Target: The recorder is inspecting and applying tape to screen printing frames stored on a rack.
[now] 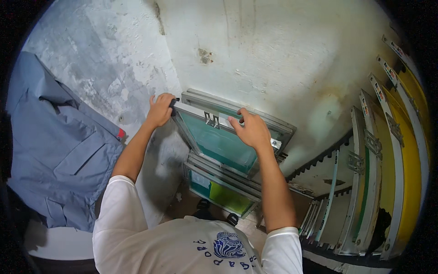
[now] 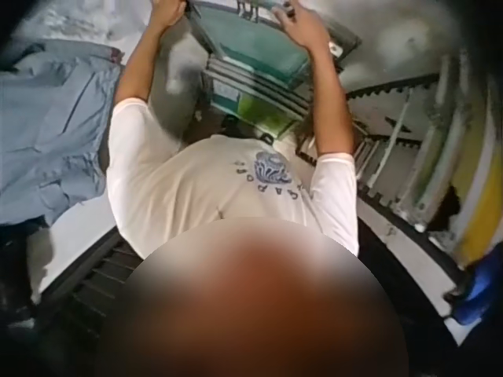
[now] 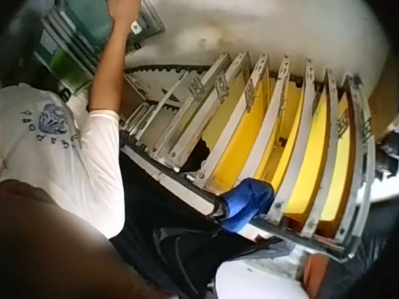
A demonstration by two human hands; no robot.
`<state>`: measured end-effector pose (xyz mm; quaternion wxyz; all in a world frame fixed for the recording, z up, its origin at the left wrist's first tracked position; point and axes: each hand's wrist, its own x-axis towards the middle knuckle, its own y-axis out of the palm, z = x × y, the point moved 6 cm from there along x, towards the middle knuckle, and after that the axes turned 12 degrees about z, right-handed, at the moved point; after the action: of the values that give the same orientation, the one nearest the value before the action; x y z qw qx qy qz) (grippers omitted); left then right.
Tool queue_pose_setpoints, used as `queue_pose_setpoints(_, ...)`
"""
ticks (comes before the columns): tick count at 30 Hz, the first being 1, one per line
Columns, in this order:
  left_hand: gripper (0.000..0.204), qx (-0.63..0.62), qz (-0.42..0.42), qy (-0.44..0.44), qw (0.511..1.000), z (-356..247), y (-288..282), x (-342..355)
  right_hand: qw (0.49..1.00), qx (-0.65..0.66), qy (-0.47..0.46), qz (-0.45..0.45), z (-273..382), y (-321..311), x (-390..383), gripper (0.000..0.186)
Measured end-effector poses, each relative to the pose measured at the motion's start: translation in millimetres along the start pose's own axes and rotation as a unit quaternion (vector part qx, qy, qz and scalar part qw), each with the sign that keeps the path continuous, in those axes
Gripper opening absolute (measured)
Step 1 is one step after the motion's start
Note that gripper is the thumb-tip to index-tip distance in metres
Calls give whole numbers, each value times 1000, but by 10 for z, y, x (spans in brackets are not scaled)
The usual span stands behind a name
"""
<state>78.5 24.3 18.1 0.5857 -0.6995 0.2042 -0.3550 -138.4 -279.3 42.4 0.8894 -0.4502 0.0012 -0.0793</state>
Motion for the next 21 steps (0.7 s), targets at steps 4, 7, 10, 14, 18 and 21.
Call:
queue_pose_setpoints(4,45,-210,-13,14,978,326,53,67,1000,5,17,2,-3,-13,32,53)
queue_pose_setpoints(7,45,-215,-51,38,975,329,117,85,1000,18,22,-8,22,-33,57,54)
queue_pose_setpoints(10,46,-159,-86,55,982,272,109,26,999,18,25,-17,75,-14,56,53)
queue_pose_setpoints(14,49,-83,-98,52,990,139,83,-31,999,5,37,-31,133,23,47,53)
queue_pose_setpoints(18,48,-51,-46,64,996,-104,136,31,997,10,53,-48,140,13,80,51)
queue_pose_setpoints(21,40,-72,-76,122,987,-456,151,63,995,31,58,-69,128,-5,99,48)
